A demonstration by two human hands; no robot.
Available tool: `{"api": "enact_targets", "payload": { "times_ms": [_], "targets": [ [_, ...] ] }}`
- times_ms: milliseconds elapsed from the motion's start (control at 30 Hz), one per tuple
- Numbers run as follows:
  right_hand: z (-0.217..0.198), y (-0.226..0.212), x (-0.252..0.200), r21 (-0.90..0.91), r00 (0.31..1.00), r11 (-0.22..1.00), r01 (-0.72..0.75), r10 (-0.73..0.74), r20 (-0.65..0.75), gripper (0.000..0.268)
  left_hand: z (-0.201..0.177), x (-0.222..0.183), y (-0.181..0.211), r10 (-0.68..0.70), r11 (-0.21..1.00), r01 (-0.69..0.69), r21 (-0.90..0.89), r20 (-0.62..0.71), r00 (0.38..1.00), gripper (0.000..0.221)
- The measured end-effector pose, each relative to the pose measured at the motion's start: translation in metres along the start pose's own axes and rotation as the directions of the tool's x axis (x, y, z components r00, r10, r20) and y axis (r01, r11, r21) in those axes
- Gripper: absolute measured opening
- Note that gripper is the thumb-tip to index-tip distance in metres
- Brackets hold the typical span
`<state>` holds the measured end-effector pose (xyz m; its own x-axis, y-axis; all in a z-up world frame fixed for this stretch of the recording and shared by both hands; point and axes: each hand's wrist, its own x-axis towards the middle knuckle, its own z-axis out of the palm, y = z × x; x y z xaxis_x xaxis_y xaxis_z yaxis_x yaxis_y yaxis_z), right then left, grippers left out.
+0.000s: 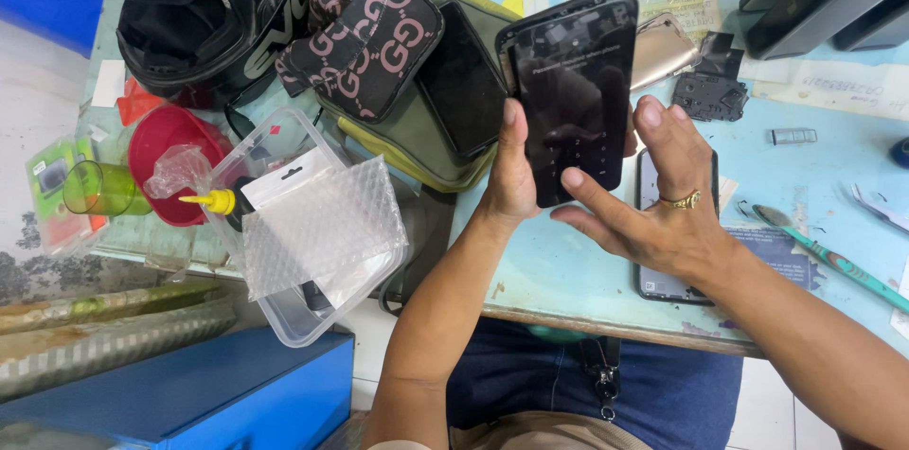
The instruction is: The person tests a mobile phone by tapping the number pad on the screen while the back cover is removed.
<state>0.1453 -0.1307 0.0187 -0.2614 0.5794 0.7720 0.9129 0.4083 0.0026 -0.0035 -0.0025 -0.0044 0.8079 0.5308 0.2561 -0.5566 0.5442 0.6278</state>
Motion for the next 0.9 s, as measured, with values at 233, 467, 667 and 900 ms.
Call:
{"api": "enact_targets", "payload": {
  "times_ms": [233,467,667,900],
  "targets": [
    [-0.007,0.018,-0.015,-0.068,0.969,0.993,-0.100,0.082,-0.232,0.070,0.002,0.005,-0.001,0.205,0.936,-0.183,0.299,-0.043,0.978,0.099],
    [-0.030,0.068,-0.014,-0.306,0.753,0.883,-0.356,0.078,-0.653,0.090,-0.005,0.006,-0.009,0.332,0.876,-0.283,0.390,-0.064,0.941,0.104],
    [-0.067,0.080,-0.016,-0.563,0.821,0.765,-0.314,-0.079,-0.565,0.088,0.016,0.013,-0.010,0.693,0.473,-0.432,0.768,-0.021,0.721,0.093],
    [-0.057,0.083,-0.011,-0.430,0.740,0.820,-0.379,-0.010,-0.673,0.078,0.030,0.011,-0.007,0.761,0.280,-0.380,0.881,0.037,0.648,0.087]
  ]
}}
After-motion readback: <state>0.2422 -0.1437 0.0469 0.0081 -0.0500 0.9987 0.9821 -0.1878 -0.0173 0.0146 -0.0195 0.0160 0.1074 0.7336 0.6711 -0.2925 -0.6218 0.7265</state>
